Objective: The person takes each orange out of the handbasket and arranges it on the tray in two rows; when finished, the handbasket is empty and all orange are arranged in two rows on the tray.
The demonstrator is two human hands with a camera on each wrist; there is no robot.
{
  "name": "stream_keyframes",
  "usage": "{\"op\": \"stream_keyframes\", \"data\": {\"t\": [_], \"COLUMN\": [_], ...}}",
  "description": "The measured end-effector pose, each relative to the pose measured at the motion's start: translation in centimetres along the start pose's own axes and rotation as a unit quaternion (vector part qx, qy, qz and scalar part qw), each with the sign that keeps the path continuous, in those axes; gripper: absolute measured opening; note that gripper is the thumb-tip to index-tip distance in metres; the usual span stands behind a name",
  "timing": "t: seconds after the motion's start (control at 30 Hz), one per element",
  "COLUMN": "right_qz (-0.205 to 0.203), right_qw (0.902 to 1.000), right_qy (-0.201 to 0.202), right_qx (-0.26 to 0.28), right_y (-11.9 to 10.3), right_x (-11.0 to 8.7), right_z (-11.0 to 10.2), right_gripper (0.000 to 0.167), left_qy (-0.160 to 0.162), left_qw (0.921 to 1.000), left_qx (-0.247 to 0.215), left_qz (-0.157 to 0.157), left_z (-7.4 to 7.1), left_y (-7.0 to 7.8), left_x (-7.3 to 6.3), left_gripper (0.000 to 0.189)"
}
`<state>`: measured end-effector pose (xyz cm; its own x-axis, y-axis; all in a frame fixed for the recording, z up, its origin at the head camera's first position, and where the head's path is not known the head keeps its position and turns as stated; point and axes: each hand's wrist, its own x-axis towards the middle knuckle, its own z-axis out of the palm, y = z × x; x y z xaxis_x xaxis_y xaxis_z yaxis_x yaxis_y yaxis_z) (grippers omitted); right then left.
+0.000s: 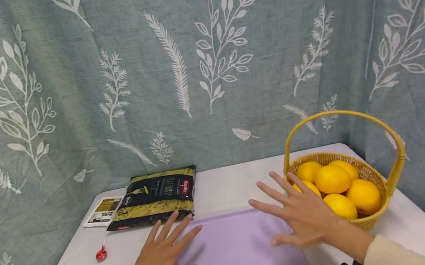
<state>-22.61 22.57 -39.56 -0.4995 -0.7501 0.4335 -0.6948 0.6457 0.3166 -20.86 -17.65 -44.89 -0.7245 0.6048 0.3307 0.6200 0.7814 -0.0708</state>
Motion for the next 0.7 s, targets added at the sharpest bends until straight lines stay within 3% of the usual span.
{"op": "stream_keyframes", "data": {"t": [0.13,0.33,0.7], "right_qz": [0.023,0.084,0.194], "right_qw": [0.9997,0.9964,0.9802], "right_qy": [0.003,0.005,-0.016], "right_qx": [-0.005,0.007,0.037], "right_y": [0.8,2.4,5.5], "right_x": [0.1,0.2,-1.9], "right_z": [-0.8,-1.2,-1.2], "right_gripper": [0.084,0.086,0.083], "left_qy": [-0.008,-0.047,-0.064], "left_qw": [0.9980,0.9852,0.9637], "left_qx": [-0.048,-0.127,-0.204], "left_qz": [-0.039,-0.105,-0.160], "left_z": [0.1,0.5,1.3], "left_y": [0.1,-0.6,-1.3], "left_x": [-0.5,-1.5,-3.1], "left_gripper": [0.075,0.075,0.082]}}
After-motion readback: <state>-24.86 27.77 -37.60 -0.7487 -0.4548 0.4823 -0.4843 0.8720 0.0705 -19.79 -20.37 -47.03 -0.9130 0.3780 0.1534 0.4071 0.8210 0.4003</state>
